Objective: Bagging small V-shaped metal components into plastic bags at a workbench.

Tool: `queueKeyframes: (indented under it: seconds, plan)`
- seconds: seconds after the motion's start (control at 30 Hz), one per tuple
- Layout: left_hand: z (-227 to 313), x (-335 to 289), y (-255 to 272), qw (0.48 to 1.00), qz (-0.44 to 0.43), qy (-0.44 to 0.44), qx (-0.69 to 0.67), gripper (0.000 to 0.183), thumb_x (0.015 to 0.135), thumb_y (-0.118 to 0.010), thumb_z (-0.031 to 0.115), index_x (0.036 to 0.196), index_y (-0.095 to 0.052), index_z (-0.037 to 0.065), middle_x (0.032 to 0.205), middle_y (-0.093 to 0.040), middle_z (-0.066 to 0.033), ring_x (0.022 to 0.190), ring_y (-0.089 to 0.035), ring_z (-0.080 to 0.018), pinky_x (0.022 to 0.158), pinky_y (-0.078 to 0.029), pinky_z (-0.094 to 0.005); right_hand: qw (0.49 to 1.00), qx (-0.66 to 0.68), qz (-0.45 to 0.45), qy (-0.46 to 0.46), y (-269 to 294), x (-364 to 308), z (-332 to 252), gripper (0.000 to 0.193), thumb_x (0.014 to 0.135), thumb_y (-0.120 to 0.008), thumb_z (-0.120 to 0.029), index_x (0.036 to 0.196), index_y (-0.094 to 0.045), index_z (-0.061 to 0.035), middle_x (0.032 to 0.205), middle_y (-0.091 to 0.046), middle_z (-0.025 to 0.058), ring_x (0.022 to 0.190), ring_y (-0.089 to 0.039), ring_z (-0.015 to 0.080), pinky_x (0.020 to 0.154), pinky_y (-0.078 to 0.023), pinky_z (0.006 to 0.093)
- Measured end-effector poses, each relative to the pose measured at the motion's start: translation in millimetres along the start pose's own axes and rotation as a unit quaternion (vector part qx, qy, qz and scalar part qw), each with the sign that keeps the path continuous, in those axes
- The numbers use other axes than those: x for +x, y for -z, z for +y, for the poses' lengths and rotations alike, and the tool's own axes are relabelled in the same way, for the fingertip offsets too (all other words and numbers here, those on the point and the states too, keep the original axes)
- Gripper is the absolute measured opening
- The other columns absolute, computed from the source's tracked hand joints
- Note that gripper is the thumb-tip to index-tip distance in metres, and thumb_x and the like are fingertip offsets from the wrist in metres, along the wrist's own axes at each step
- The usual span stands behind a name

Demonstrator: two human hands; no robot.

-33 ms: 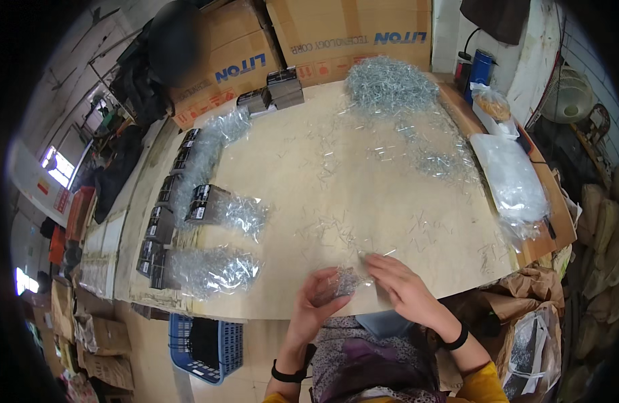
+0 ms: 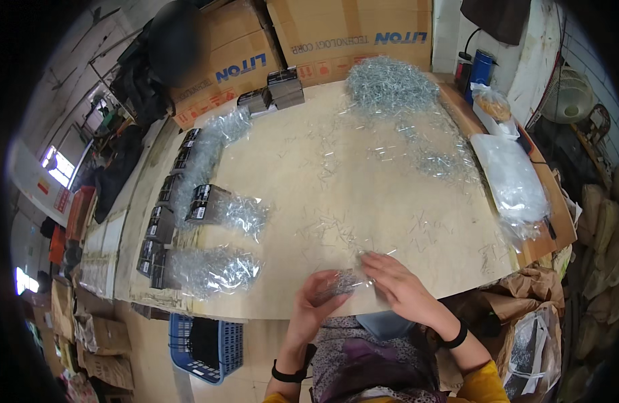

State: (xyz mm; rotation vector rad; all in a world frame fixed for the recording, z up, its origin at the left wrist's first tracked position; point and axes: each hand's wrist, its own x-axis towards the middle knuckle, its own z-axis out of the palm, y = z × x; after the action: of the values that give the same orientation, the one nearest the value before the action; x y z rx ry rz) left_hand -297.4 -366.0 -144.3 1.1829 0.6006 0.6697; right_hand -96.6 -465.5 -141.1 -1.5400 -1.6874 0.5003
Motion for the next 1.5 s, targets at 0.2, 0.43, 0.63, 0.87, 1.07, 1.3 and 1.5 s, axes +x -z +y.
queueKeyframes:
  seconds: [0.2, 0.43, 0.63, 0.87, 1.07, 1.3, 1.5]
  plan:
    - [0, -6, 9, 0.998, 0.063, -0.03, -0.005, 0.035, 0.086, -0.065, -0.009, 0.119, -0.058, -0.002, 0.114, -0.066, -0.0103, 0.107, -0.062, -0.0179, 0.094, -0.05, -0.03, 0.985, -0.111, -0.084, 0.101, -41, 26, 9, 0.037, 0.095, -0.054, -0.021, 0.129, -0.057, -0.0071, 0.149, -0.04, 0.012, 0.144, -0.027, 0.0294, 0.119, -0.018, 0.0473]
    - [3, -13, 22, 0.983, 0.169, -0.076, -0.021, 0.039, 0.084, -0.063, -0.012, 0.122, -0.057, -0.002, 0.116, -0.064, -0.0112, 0.105, -0.063, -0.0182, 0.092, -0.05, -0.0303, 0.952, -0.197, -0.126, 0.197, -62, 76, 40, 0.05, 0.099, -0.049, -0.035, 0.143, -0.044, -0.0134, 0.152, -0.038, 0.0081, 0.145, -0.025, 0.0275, 0.121, -0.013, 0.0451]
    - [-3, -10, 15, 0.983, 0.158, -0.088, -0.034, 0.033, 0.083, -0.066, -0.011, 0.114, -0.058, -0.001, 0.111, -0.064, -0.0089, 0.098, -0.063, -0.0166, 0.088, -0.051, -0.0287, 0.954, -0.299, -0.01, 0.001, -18, 77, 82, 0.054, 0.101, -0.042, -0.04, 0.146, -0.04, -0.0093, 0.153, -0.035, 0.0117, 0.145, -0.025, 0.0281, 0.12, -0.015, 0.0455]
    - [-11, -7, 20, 0.992, 0.121, -0.043, 0.014, 0.029, 0.084, -0.068, -0.008, 0.11, -0.06, 0.0, 0.104, -0.066, -0.0062, 0.097, -0.062, -0.0139, 0.086, -0.05, -0.0268, 0.964, -0.25, 0.067, -0.062, 22, 17, 68, 0.062, 0.097, -0.05, -0.04, 0.144, -0.038, -0.0015, 0.154, -0.03, 0.0205, 0.145, -0.025, 0.0327, 0.119, -0.014, 0.0476]
    - [-14, 0, 0, 0.996, 0.069, -0.062, 0.006, 0.023, 0.085, -0.069, -0.007, 0.105, -0.062, 0.0, 0.106, -0.067, -0.0071, 0.097, -0.063, -0.0141, 0.086, -0.051, -0.0264, 0.98, -0.152, 0.089, -0.089, 38, -32, 41, 0.06, 0.093, -0.061, -0.033, 0.14, -0.044, -0.0014, 0.151, -0.034, 0.0214, 0.143, -0.028, 0.0351, 0.118, -0.017, 0.0469]
    - [-38, 1, -39, 0.997, -0.025, -0.04, 0.065, 0.02, 0.086, -0.071, -0.001, 0.105, -0.063, 0.001, 0.102, -0.069, -0.0076, 0.095, -0.065, -0.0139, 0.086, -0.052, -0.0281, 0.985, 0.12, 0.075, -0.095, 21, -38, 5, 0.029, 0.084, -0.072, -0.014, 0.111, -0.064, -0.0068, 0.103, -0.063, 0.01, 0.102, -0.055, 0.0291, 0.094, -0.04, 0.0376]
    - [-26, -4, -42, 0.982, -0.063, -0.025, 0.175, 0.02, 0.086, -0.072, 0.002, 0.105, -0.066, 0.0, 0.101, -0.07, -0.005, 0.095, -0.064, -0.0116, 0.085, -0.052, -0.0268, 0.994, 0.062, 0.075, -0.047, 11, -38, 6, 0.018, 0.078, -0.074, -0.009, 0.094, -0.068, -0.0065, 0.086, -0.062, 0.0092, 0.087, -0.057, 0.0285, 0.085, -0.041, 0.0358]
